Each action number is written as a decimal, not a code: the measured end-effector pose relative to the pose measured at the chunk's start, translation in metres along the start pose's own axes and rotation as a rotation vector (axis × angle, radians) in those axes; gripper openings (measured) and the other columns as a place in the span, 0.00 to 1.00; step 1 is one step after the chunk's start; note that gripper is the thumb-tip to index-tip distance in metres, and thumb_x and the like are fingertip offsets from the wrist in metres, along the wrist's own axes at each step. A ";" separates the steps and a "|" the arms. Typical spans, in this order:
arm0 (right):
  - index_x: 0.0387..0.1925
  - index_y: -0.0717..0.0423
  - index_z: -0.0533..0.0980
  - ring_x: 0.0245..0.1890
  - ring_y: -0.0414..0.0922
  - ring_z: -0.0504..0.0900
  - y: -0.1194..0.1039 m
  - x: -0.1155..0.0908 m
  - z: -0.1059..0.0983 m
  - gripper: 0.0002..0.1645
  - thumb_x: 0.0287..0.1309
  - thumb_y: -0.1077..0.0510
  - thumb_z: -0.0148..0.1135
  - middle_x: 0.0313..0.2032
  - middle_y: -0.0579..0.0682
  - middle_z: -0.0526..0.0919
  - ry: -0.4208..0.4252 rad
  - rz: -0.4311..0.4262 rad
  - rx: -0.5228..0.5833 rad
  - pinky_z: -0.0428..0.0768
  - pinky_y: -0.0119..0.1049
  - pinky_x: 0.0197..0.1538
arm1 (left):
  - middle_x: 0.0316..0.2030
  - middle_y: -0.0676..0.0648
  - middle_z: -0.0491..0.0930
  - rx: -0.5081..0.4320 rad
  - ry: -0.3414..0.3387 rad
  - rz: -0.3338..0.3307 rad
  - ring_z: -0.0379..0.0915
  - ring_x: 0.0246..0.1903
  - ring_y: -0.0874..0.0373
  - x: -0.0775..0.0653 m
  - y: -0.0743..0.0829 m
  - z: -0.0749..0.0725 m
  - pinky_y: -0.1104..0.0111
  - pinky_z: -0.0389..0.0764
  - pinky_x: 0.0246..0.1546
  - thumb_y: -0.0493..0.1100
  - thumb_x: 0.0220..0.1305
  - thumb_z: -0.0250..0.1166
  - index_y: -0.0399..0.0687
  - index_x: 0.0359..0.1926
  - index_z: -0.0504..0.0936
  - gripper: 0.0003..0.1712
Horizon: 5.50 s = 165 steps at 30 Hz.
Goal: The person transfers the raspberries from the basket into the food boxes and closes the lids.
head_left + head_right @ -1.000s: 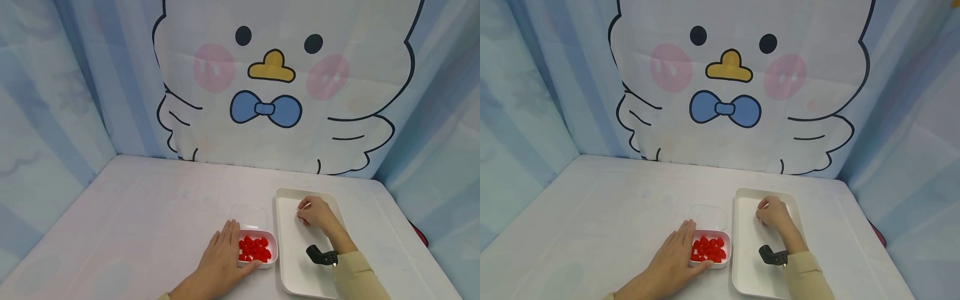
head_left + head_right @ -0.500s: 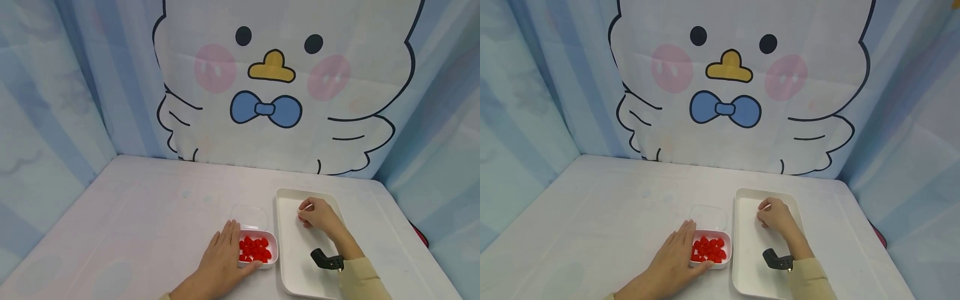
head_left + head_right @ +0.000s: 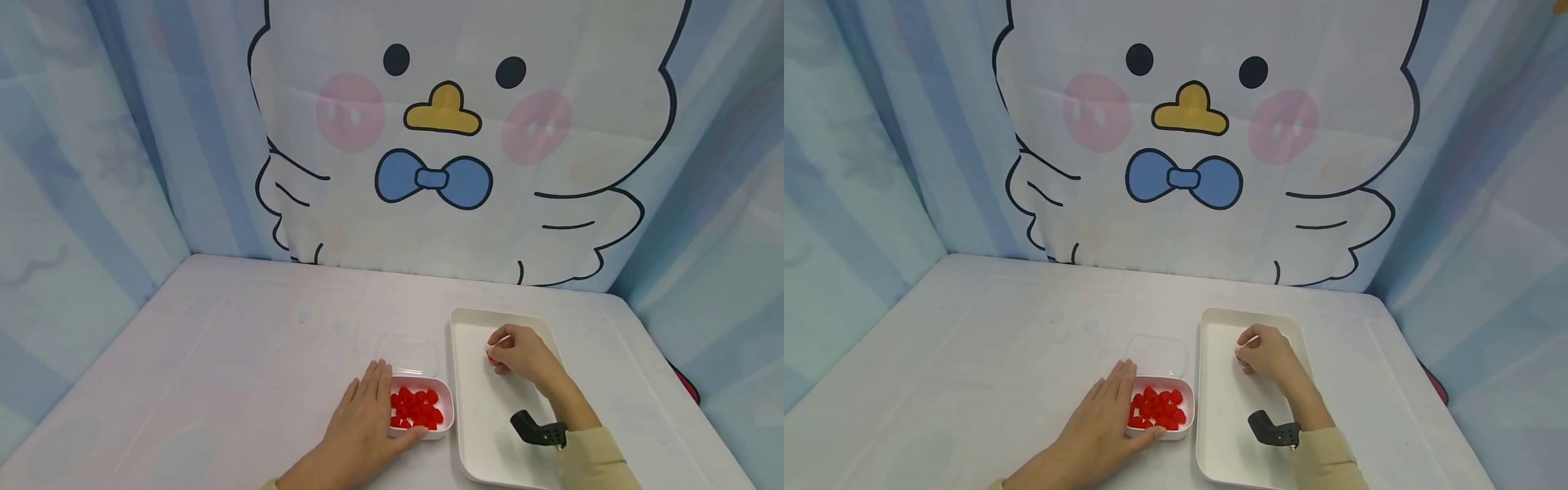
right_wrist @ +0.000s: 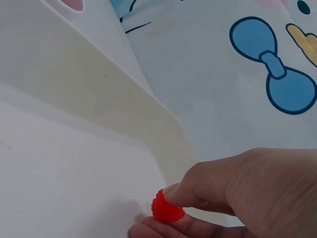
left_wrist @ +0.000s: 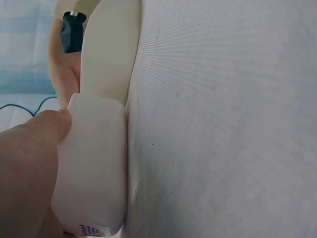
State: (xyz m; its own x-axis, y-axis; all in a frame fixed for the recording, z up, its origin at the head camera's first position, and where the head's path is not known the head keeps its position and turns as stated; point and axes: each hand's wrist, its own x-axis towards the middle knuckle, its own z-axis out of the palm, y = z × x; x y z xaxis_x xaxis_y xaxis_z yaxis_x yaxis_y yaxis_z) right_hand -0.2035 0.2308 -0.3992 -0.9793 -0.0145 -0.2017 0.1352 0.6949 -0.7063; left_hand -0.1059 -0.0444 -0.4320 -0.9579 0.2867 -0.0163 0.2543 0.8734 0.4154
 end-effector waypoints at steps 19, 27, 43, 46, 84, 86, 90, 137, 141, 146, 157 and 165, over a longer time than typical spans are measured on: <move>0.47 0.67 0.75 0.27 0.44 0.85 -0.012 -0.016 0.002 0.14 0.62 0.62 0.63 0.38 0.57 0.83 -0.037 -0.047 0.057 0.86 0.38 0.40 | 0.74 0.43 0.60 0.002 -0.003 -0.009 0.54 0.74 0.44 -0.001 0.000 -0.002 0.43 0.67 0.68 0.73 0.47 0.69 0.44 0.75 0.56 0.64; 0.48 0.67 0.75 0.30 0.44 0.85 -0.023 -0.029 0.004 0.15 0.61 0.63 0.63 0.39 0.57 0.84 -0.071 -0.078 0.109 0.86 0.37 0.40 | 0.74 0.43 0.60 -0.006 -0.001 -0.009 0.54 0.74 0.44 -0.001 0.000 -0.001 0.44 0.66 0.68 0.73 0.47 0.69 0.44 0.75 0.55 0.63; 0.44 0.64 0.76 0.29 0.44 0.85 -0.038 -0.047 0.017 0.11 0.60 0.64 0.60 0.36 0.54 0.83 -0.144 -0.193 0.123 0.86 0.36 0.38 | 0.75 0.44 0.58 -0.023 -0.050 -0.013 0.51 0.75 0.44 0.001 -0.003 -0.004 0.45 0.62 0.71 0.74 0.49 0.67 0.44 0.76 0.53 0.64; 0.45 0.63 0.76 0.29 0.44 0.85 -0.041 -0.049 0.019 0.11 0.61 0.64 0.60 0.36 0.54 0.84 -0.165 -0.219 0.113 0.86 0.36 0.38 | 0.75 0.43 0.58 -0.022 -0.052 -0.011 0.51 0.75 0.44 0.001 -0.004 -0.005 0.45 0.61 0.72 0.75 0.50 0.66 0.43 0.76 0.53 0.64; 0.41 0.62 0.78 0.32 0.44 0.80 -0.063 -0.058 0.045 0.08 0.58 0.66 0.64 0.32 0.48 0.82 -0.268 -0.374 0.026 0.84 0.30 0.34 | 0.76 0.41 0.57 -0.012 -0.038 0.015 0.50 0.76 0.43 0.000 -0.009 -0.007 0.46 0.58 0.74 0.78 0.55 0.57 0.41 0.76 0.54 0.62; 0.40 0.61 0.78 0.32 0.44 0.80 -0.064 -0.058 0.045 0.08 0.58 0.66 0.64 0.32 0.48 0.82 -0.265 -0.371 0.021 0.84 0.29 0.34 | 0.76 0.41 0.57 -0.014 -0.032 0.015 0.50 0.76 0.43 0.000 -0.009 -0.007 0.46 0.57 0.74 0.78 0.56 0.56 0.40 0.76 0.54 0.61; 0.40 0.60 0.78 0.32 0.44 0.79 -0.064 -0.059 0.046 0.08 0.58 0.66 0.64 0.32 0.48 0.82 -0.258 -0.374 0.011 0.84 0.29 0.33 | 0.76 0.41 0.57 -0.017 -0.036 0.011 0.50 0.76 0.42 -0.001 -0.009 -0.006 0.46 0.58 0.74 0.76 0.57 0.57 0.40 0.76 0.54 0.60; 0.44 0.60 0.79 0.28 0.41 0.82 -0.073 -0.037 0.040 0.09 0.65 0.61 0.60 0.34 0.51 0.83 -0.095 -0.237 -0.013 0.86 0.39 0.42 | 0.74 0.40 0.60 -0.048 -0.140 0.048 0.52 0.75 0.42 0.005 -0.017 -0.027 0.42 0.58 0.72 0.75 0.50 0.65 0.40 0.75 0.55 0.64; 0.44 0.60 0.80 0.31 0.41 0.81 -0.078 -0.036 0.044 0.10 0.64 0.61 0.60 0.37 0.51 0.84 -0.073 -0.224 -0.042 0.86 0.39 0.41 | 0.74 0.40 0.59 -0.051 -0.138 0.060 0.52 0.75 0.43 0.004 -0.016 -0.027 0.42 0.58 0.72 0.74 0.50 0.66 0.40 0.75 0.55 0.63; 0.47 0.62 0.80 0.37 0.44 0.83 -0.083 -0.036 0.049 0.13 0.63 0.61 0.61 0.40 0.54 0.85 -0.069 -0.219 -0.110 0.87 0.43 0.43 | 0.76 0.40 0.56 -0.069 -0.130 0.050 0.51 0.76 0.42 0.004 -0.017 -0.026 0.42 0.58 0.72 0.76 0.50 0.64 0.41 0.76 0.53 0.65; 0.52 0.69 0.77 0.47 0.57 0.84 -0.091 -0.032 0.061 0.22 0.61 0.59 0.61 0.50 0.64 0.84 -0.101 -0.203 -0.239 0.86 0.52 0.47 | 0.76 0.37 0.54 -0.281 -0.097 -0.004 0.53 0.74 0.38 0.022 -0.024 -0.036 0.43 0.66 0.67 0.72 0.60 0.59 0.37 0.76 0.50 0.59; 0.53 0.72 0.75 0.39 0.54 0.84 -0.098 -0.033 0.070 0.24 0.60 0.58 0.62 0.45 0.65 0.84 -0.098 -0.186 -0.252 0.87 0.50 0.43 | 0.76 0.33 0.52 -0.455 -0.117 -0.041 0.48 0.75 0.37 0.037 -0.026 -0.041 0.41 0.60 0.70 0.59 0.69 0.57 0.33 0.75 0.50 0.48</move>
State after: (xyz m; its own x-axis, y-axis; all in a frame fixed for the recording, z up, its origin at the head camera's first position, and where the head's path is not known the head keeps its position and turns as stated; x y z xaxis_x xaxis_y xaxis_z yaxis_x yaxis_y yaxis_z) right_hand -0.1737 0.1123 -0.3708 -0.9630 -0.2186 -0.1578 -0.0983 0.8297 -0.5495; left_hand -0.1533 -0.0724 -0.4061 -0.9377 0.3211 -0.1326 0.1073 0.6307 0.7686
